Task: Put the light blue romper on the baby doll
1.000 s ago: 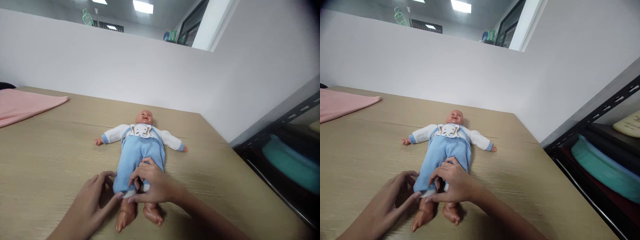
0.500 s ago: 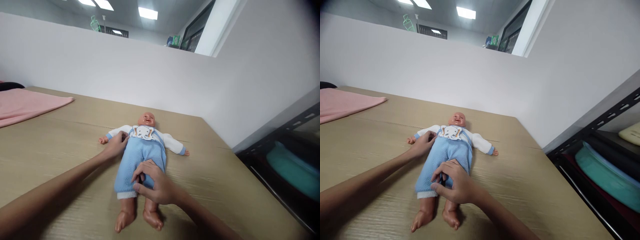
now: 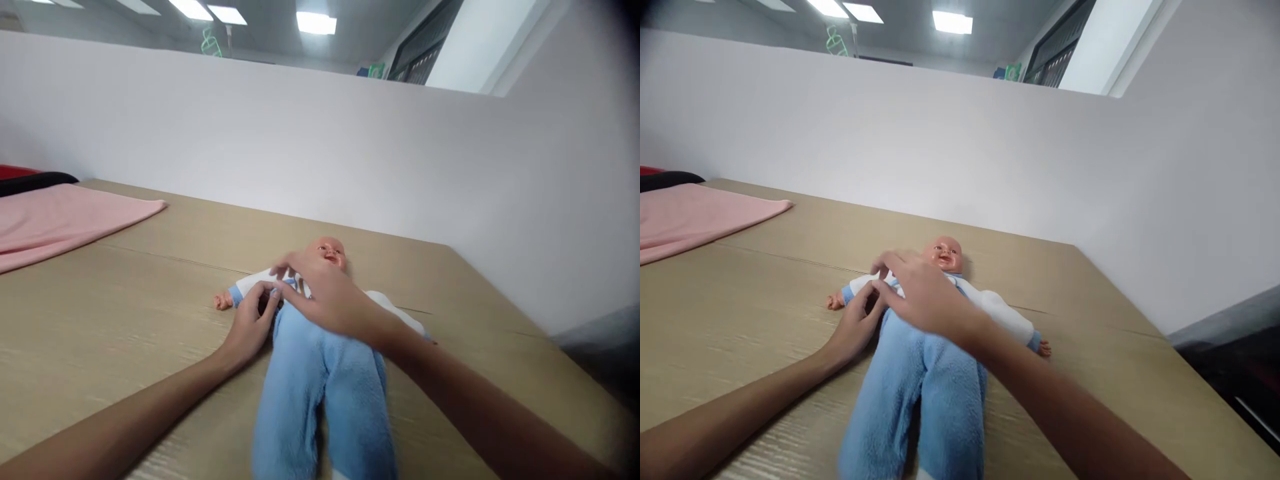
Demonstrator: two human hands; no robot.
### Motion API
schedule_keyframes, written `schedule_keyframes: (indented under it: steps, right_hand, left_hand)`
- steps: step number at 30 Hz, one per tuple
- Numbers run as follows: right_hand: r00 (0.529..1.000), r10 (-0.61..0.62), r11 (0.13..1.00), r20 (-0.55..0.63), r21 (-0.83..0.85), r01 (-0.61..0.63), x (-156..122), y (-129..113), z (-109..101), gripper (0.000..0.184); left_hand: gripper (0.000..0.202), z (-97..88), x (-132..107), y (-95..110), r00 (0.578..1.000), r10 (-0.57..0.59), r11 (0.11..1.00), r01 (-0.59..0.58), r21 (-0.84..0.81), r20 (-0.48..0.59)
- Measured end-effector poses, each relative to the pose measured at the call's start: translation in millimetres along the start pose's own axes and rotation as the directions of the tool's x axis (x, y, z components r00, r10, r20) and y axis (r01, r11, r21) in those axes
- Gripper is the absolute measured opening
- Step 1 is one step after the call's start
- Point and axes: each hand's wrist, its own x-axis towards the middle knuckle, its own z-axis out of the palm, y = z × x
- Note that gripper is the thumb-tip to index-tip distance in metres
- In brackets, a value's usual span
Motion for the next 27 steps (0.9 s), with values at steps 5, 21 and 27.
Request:
schedule_keyframes:
  steps: [5,21,27]
  right_hand:
    - [0.803,0.074,0.971,0.591,-0.225,0.077,96.1,72.0,22.9,0.031]
    - [0.913,-0.129,0.957,0.388,0.291,0.012,72.5,98.1,15.1,0.042]
    - [0.939,-0.126,0.888,0.318,0.458,-0.036,43.1,110.3,11.2,0.037]
  left_hand:
    - [0.032,-0.8,-3.4,-1.7,0.999,-0.028,0.996,0.026,-0.081,-0.026]
    - [0.007,-7.4,-16.9,6.0,0.936,0.35,0.936,-0.351,-0.011,-0.033]
    - [0.014,-15.9,-29.4,3.5,0.786,0.618,0.782,-0.614,0.11,-0.01]
